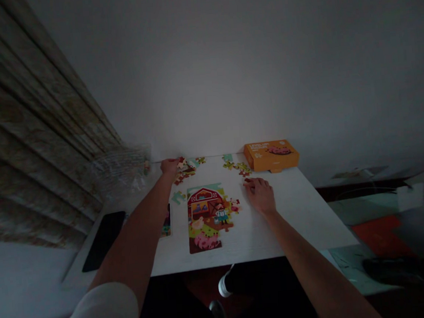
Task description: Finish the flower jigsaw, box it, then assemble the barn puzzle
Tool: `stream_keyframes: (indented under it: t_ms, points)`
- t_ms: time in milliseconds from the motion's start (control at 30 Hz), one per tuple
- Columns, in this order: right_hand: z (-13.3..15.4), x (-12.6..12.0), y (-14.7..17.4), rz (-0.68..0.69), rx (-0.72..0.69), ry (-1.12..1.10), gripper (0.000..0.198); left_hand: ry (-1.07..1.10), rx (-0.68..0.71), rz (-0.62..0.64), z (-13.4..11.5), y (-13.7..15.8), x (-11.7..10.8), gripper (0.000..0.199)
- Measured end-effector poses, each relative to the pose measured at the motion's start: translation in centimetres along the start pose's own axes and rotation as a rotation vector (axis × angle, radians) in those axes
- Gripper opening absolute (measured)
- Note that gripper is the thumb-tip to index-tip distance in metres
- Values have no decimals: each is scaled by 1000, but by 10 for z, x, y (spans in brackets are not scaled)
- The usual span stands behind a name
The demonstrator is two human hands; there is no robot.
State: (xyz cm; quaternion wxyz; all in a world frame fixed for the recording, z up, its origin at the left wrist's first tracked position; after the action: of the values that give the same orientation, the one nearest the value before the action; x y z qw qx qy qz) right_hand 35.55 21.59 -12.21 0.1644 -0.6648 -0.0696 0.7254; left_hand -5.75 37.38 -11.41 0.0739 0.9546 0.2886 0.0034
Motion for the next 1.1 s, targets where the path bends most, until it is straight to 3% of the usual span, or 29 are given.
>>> stream_keyframes:
  t_ms: [100, 200, 367, 500, 600, 667, 800, 867, 967, 1100]
  points:
    - [-1, 1, 0, -2, 5, -10, 33, 62, 6, -13, -11, 7, -19, 31]
    - [-2, 0, -1, -13, -6, -35, 33, 133, -5, 55, -11, 30, -22, 27]
    - [-2, -6, 1, -61, -39, -197, 31, 211, -52, 295, 20, 110, 11, 21]
    - [-17, -5, 2, -22, 93, -453, 40, 196, -64, 449, 49, 182, 35, 16]
    - [-32, -6, 10, -3, 225, -675, 52, 70, 34, 577, 54, 224, 45, 8]
    - [-30, -7, 19, 60, 229, -814, 56, 0, 98, 650, 52, 246, 48, 8]
    - [5, -5, 56, 363, 49, -986, 53, -124, 221, 753, 46, 280, 51, 11]
    - [21, -6, 75, 453, -31, -1025, 53, -197, 261, 782, 47, 293, 55, 13]
    - [27, -7, 88, 447, -56, -1019, 41, -286, 321, 815, 47, 305, 61, 18]
    - [2, -4, 80, 283, 97, -978, 33, -514, 632, 822, 35, 320, 63, 26]
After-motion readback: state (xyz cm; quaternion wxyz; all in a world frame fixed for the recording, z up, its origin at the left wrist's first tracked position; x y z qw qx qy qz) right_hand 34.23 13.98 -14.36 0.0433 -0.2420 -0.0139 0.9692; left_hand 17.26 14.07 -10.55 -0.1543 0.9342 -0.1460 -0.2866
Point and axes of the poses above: each hand's wrist, its own y-axis away from the middle knuckle, its own x-axis out of the palm, z = x × y, the point moved 10 cm from there along -y, towards the middle knuckle, and after that the axes turned 15 degrees about y, right-handed, at the moved point
